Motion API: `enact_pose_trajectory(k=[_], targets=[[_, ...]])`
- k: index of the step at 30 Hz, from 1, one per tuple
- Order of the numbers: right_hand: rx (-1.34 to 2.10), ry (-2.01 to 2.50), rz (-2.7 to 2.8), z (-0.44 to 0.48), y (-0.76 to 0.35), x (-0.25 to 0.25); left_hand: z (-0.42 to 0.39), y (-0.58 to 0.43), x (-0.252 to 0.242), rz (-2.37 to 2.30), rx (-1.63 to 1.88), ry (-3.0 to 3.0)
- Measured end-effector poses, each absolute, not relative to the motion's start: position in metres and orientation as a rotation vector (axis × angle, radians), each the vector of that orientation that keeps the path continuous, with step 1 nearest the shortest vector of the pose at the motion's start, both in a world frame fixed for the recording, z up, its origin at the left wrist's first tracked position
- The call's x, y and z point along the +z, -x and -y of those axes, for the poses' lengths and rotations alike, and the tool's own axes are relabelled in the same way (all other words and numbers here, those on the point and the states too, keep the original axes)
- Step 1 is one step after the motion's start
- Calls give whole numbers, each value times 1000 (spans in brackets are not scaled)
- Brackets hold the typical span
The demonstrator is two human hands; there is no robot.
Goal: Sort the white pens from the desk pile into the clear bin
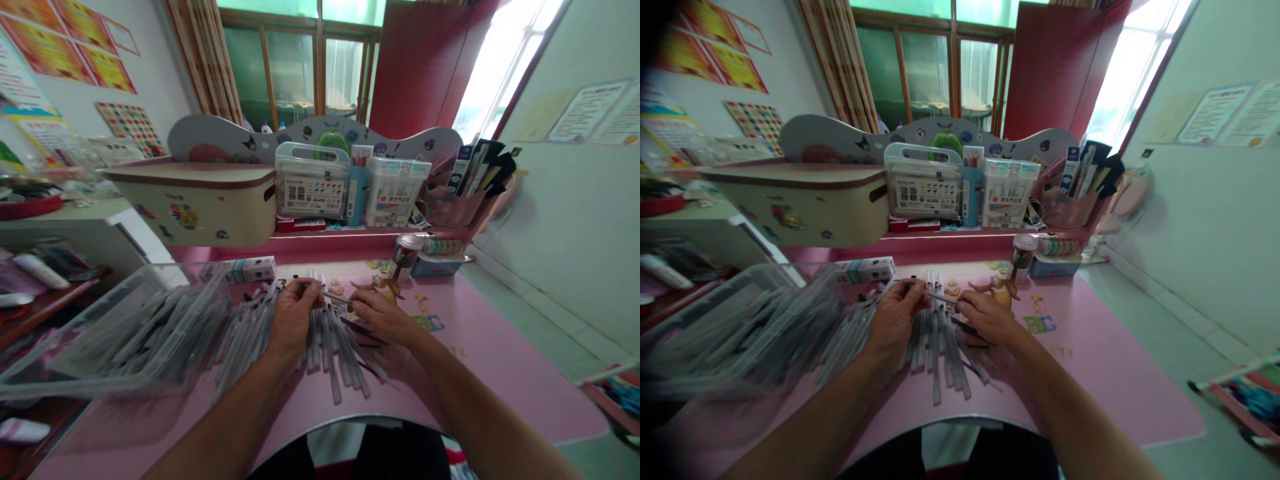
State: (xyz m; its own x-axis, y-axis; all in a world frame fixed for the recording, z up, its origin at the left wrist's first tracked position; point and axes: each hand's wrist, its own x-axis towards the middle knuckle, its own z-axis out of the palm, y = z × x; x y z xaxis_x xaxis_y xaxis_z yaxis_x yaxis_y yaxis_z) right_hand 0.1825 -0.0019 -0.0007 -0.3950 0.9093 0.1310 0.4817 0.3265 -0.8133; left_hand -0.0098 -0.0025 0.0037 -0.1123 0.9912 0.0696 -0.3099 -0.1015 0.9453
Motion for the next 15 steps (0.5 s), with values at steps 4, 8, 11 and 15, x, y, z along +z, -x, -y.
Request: enact_pose_trajectory(k=[4, 8, 11, 15], targets=[[1399, 1064, 1757, 6, -179, -5, 4, 10, 1, -898, 1316, -1069], [1675, 1039, 1581, 8, -172, -5, 4, 10, -3, -965, 1327, -1123], [1712, 1073, 1539, 8, -167, -4, 3, 10, -5, -1019, 1327, -1236], [1682, 1027, 1495, 10, -162, -9, 5, 9, -5, -1025, 1325, -1317]])
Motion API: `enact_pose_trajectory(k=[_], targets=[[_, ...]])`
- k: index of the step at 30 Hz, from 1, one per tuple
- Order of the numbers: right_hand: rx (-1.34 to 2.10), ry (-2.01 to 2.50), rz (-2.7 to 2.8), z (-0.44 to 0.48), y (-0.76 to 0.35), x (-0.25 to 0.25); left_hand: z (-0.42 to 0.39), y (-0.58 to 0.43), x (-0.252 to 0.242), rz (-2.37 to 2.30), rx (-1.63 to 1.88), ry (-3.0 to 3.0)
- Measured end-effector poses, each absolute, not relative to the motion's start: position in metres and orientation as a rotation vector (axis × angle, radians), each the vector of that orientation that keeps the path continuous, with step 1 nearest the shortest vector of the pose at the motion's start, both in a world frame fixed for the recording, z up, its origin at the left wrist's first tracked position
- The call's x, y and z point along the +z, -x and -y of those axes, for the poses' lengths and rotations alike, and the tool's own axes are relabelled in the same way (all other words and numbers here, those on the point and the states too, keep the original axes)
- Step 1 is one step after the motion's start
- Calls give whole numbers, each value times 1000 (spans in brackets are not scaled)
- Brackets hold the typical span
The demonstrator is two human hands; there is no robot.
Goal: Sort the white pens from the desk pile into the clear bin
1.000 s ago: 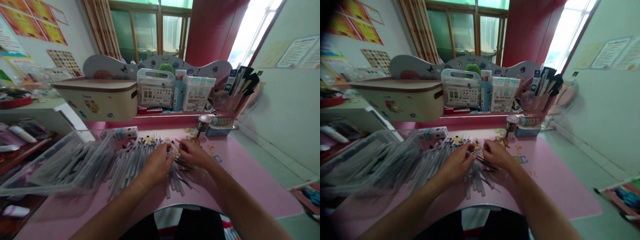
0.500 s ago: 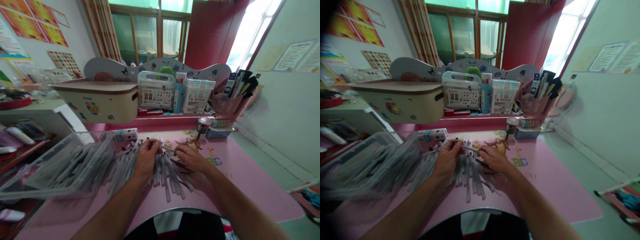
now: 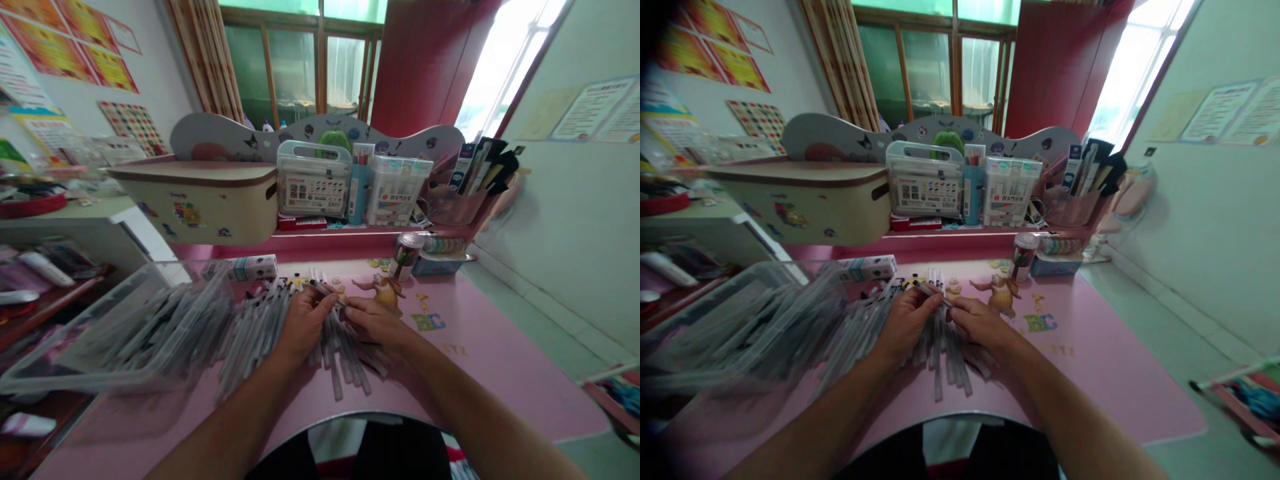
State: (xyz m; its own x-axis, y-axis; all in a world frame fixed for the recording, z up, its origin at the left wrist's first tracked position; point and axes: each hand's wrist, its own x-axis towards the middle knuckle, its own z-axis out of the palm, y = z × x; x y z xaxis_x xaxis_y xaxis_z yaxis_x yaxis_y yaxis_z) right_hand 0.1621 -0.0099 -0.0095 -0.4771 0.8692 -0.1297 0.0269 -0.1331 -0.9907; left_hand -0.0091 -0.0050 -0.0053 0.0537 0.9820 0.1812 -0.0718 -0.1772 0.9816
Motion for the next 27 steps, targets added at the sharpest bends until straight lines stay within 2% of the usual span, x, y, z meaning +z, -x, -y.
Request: enact_pose_trajectory(k=[7, 16, 27], targets=[[1536, 986, 1577, 15, -162, -15, 7, 10, -2, -931, 1319, -1295], [1036, 1085, 1889, 15, -154, -9, 12, 7, 3, -1038, 1398, -1227], [1123, 1048, 1860, 14, -158, -9, 8, 6, -1, -966, 1355, -1186]])
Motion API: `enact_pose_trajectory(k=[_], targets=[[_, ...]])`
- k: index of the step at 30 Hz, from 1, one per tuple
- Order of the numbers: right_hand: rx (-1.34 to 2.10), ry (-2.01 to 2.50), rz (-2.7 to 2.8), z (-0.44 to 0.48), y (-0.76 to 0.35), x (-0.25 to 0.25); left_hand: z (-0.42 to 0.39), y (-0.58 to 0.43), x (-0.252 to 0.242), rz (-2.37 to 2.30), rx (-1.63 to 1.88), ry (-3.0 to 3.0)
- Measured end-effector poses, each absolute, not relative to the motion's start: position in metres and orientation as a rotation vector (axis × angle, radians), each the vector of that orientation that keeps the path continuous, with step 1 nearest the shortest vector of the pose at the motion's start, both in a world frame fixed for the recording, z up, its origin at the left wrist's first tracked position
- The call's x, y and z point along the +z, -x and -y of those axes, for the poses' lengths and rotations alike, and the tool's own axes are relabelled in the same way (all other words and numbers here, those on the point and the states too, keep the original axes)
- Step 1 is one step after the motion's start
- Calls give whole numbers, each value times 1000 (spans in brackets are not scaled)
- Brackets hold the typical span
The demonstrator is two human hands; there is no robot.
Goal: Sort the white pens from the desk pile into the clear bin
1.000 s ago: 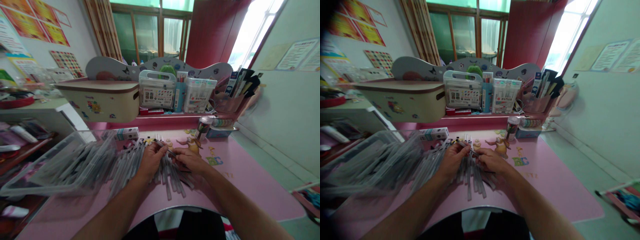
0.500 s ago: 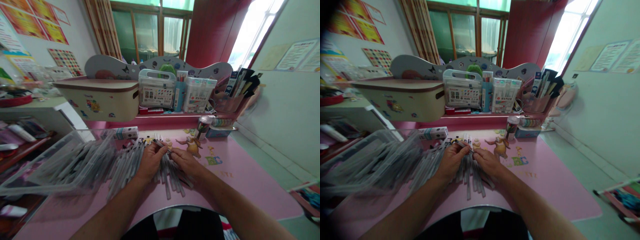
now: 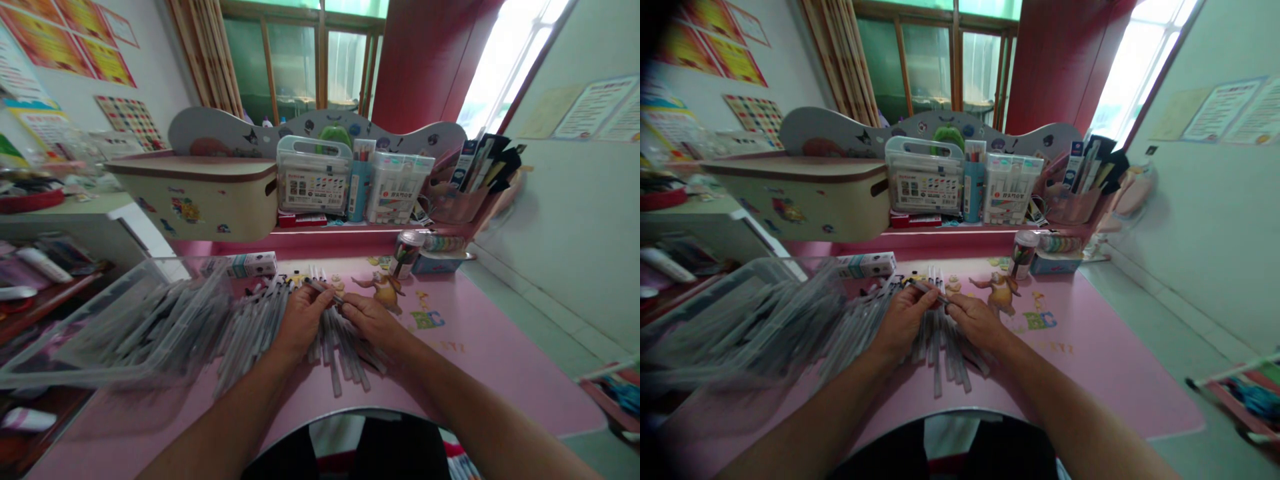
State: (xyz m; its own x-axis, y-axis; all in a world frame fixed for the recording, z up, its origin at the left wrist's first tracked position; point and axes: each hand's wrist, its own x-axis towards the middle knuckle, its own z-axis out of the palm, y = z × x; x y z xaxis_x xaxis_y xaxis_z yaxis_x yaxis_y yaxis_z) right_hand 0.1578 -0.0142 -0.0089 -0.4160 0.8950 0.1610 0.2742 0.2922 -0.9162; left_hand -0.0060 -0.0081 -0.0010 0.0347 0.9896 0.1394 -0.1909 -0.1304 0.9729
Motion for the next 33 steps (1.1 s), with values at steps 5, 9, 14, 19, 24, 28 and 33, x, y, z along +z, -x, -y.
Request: enact_pose_trajectory(k=[5, 9, 14, 19, 24, 28, 33], targets=[[1094, 1037, 1869, 12, -156, -12, 9, 8, -3, -990, 1374, -1225], [1081, 1058, 1871, 12, -157, -11, 10, 7, -2, -993, 1379, -1174], [1118, 1017, 1842, 13, -157, -8, 10, 6, 1, -970, 1332, -1114], [1120, 1032, 1837, 14, -158, -5, 10, 8, 1, -979, 1318, -1160], [1053, 1083, 1902, 13, -159, -10, 10, 9, 0, -987, 1364, -1204], [1028, 1074, 1932, 11, -159, -15, 9, 8, -1, -998, 1372, -1215], [1060, 1012, 1924, 10, -158, -15, 9, 7, 2, -1006, 1353, -1102]])
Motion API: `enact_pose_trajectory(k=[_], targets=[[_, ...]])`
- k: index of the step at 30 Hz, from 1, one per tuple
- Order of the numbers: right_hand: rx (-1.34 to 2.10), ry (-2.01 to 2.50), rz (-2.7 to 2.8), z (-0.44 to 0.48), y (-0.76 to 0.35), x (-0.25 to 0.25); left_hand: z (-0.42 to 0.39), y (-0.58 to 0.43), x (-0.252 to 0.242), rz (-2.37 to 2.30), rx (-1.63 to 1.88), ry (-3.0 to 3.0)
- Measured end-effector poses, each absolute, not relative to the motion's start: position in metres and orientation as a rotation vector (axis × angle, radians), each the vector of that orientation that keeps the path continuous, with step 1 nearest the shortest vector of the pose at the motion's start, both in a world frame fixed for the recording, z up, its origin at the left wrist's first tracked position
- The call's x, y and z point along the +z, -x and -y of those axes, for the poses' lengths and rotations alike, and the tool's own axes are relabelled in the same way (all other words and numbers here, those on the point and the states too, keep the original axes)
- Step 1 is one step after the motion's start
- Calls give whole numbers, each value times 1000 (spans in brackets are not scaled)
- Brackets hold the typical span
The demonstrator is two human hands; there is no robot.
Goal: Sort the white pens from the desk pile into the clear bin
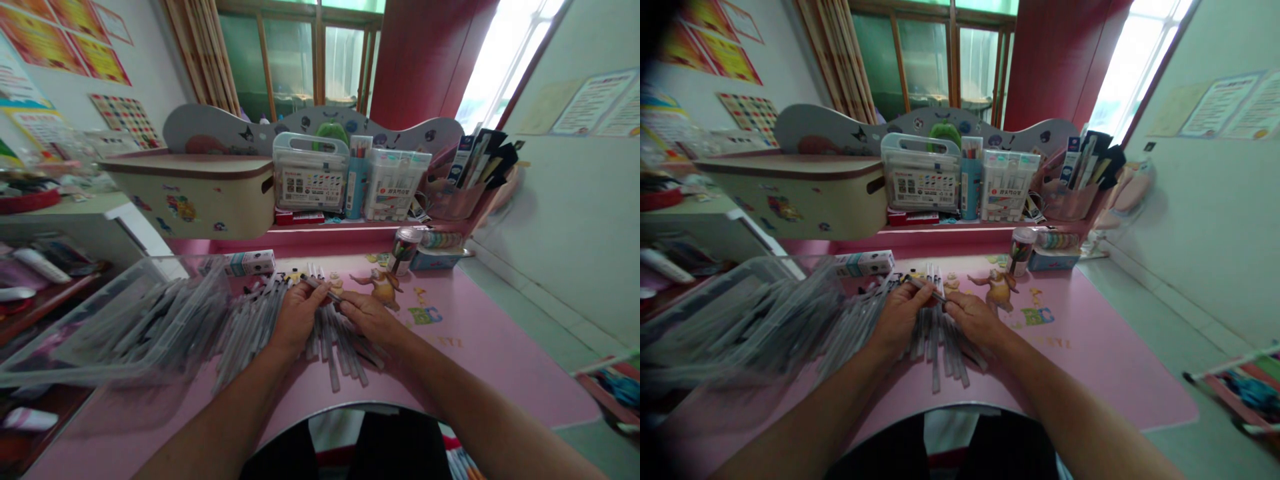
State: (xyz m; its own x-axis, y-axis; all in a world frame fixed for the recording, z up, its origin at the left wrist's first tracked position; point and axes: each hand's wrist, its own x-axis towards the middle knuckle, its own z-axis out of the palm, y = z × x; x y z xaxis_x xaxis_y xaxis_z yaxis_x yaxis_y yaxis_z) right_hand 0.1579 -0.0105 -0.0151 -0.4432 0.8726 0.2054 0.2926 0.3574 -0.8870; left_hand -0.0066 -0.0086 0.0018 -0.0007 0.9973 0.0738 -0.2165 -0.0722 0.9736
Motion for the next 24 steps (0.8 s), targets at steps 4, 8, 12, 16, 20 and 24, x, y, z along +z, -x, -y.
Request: enact_pose_trajectory(k=[4, 8, 12, 16, 20, 24], targets=[[1060, 1017, 1937, 12, -159, -11, 10, 8, 4, -1003, 1388, -1177], [1059, 1093, 1870, 12, -164, -12, 7, 12, 2, -1035, 1413, -1143], [1188, 1141, 1640, 4, -170, -18, 0, 17, 0, -973, 1434, -936], [1395, 1097, 1370, -4, -170, -22, 3, 17, 4, -839, 1239, -840], [1613, 1039, 1191, -2, -168, -20, 13, 16, 5, -675, 890, -824], [1822, 986, 1094, 7, -165, -16, 15, 17, -2, -527, 698, -791]])
